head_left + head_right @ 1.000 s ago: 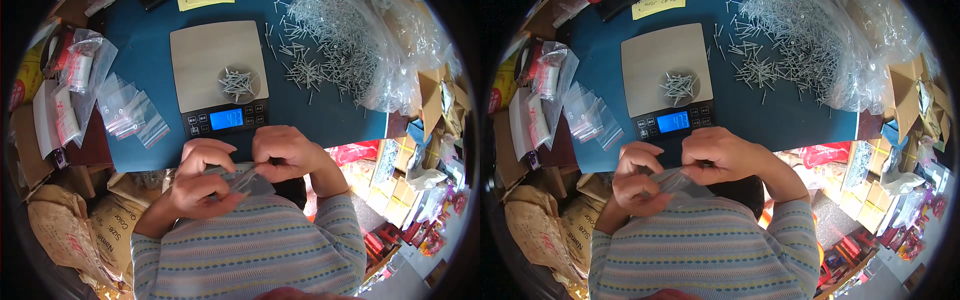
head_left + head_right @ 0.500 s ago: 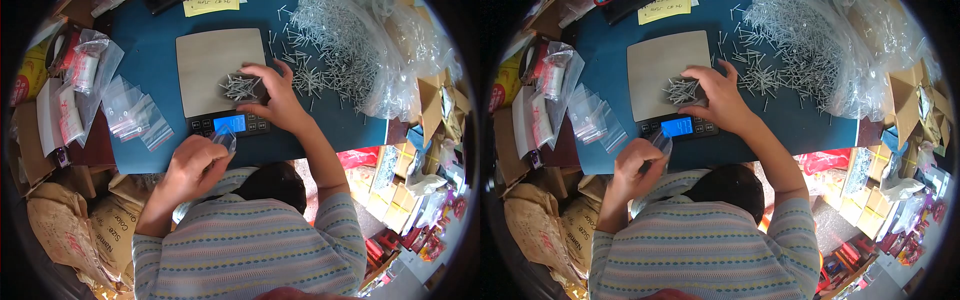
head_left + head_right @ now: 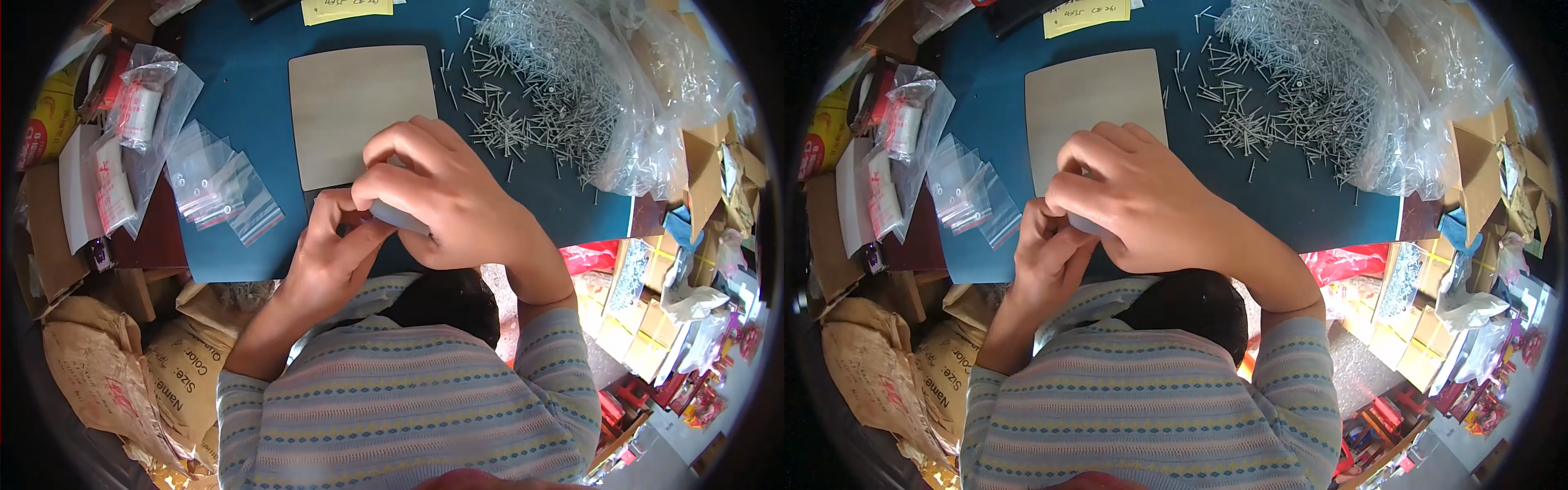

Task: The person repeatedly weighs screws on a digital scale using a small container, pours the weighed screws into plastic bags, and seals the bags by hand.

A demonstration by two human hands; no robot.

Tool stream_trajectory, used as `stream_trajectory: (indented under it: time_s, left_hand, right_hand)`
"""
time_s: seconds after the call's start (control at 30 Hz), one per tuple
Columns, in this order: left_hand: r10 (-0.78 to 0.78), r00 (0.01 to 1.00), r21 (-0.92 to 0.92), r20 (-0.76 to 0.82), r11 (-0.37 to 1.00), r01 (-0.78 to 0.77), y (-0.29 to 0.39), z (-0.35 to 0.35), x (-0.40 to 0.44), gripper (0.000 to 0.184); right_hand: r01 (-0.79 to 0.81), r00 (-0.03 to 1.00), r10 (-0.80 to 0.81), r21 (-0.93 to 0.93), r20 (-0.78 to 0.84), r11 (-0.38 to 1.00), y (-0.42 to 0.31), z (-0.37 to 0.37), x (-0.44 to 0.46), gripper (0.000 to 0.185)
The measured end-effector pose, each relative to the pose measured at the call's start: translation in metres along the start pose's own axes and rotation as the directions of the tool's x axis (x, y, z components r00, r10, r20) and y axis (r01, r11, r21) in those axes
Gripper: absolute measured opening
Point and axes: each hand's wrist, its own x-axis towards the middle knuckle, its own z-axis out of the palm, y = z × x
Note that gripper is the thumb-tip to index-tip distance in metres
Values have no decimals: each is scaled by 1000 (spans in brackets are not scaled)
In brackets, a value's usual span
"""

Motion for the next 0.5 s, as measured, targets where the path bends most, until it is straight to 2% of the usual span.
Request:
stream_trajectory:
  time_s: [0.1, 0.2, 0.33, 0.47, 0.5]
  left_hand:
    - [5, 999, -47, -46, 999, -7, 2, 0, 3, 22]
    - [42, 995, 22, -96, 999, -40, 3, 2, 5, 20]
    - [-18, 995, 10, -101, 1000, 19, 3, 2, 3, 20]
    - [9, 993, 26, -114, 1000, -6, 2, 1, 7, 20]
    - [-6, 994, 39, -106, 999, 10, 2, -1, 6, 20]
  right_hand:
    - [17, 999, -16, 22, -45, 1000, 2, -5, -3, 44]
    - [38, 996, -38, -1, -76, 999, 0, -1, -6, 52]
    - [-50, 991, 50, 1, -127, 999, -5, -16, -2, 48]
    - [-35, 996, 41, 76, -73, 997, 3, -11, -7, 54]
    - [-30, 993, 39, 85, -107, 996, 7, -14, -6, 53]
